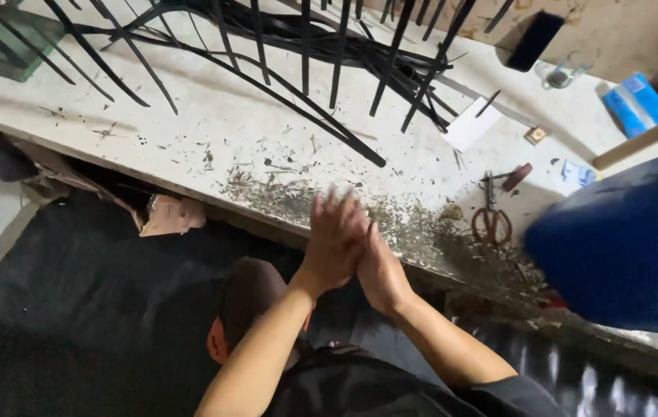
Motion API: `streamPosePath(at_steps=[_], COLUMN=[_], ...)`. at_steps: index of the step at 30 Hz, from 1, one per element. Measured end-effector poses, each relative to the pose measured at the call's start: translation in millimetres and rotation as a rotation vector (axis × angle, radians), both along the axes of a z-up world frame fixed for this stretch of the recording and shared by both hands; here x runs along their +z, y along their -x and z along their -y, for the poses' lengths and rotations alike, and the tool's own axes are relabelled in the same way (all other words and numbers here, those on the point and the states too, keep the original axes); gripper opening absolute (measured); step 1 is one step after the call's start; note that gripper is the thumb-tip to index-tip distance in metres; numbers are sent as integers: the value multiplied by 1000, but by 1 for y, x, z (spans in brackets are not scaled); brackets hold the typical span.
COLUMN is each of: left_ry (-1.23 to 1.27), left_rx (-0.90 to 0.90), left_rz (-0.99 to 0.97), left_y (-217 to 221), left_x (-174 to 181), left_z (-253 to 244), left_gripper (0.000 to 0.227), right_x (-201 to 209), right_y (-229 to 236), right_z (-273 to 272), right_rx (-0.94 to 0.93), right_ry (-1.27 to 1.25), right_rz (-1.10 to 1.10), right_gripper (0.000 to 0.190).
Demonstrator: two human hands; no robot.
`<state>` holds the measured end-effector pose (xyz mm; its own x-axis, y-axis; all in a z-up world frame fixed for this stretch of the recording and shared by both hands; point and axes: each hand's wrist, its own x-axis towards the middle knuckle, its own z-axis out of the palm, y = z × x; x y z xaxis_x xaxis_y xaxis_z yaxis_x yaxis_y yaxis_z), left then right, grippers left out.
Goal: The person sands a black rubber strip with a sanding block, then uses a small tool to scrape or clean a surface on a blue container. They hang the strip on a drying rack with clips and repeat the process with another strip.
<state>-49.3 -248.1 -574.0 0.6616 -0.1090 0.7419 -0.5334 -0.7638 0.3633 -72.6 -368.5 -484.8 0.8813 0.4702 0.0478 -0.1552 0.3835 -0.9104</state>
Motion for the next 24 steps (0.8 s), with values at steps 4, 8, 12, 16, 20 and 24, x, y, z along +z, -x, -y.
streamPosePath(at_steps=[4, 8, 12, 16, 20, 24], left_ry=[562, 1129, 1832, 1985, 1901, 1758], left_rx=[204, -177, -733, -727, -427, -137], left_rz=[-414, -640, -860, -879, -885, -855], left_y=[7, 44, 61, 64, 46, 47], left_x=[49, 80, 110, 117, 85, 96], left_z=[42, 80, 99, 80, 83, 87], left_gripper=[62, 73, 90, 84, 66, 38], right_x=[44, -22, -37, -90, -88, -60], right_y=[26, 1, -51, -55, -51, -49], right_z=[34, 68, 102, 140, 149, 130], right_rx=[-61, -283, -447, -505, -505, -526], right_ry=[295, 546, 881, 1047, 953, 813], right_rz=[809, 1597, 1470, 1092, 774, 631], right_gripper=[80, 56, 52, 27, 4, 9])
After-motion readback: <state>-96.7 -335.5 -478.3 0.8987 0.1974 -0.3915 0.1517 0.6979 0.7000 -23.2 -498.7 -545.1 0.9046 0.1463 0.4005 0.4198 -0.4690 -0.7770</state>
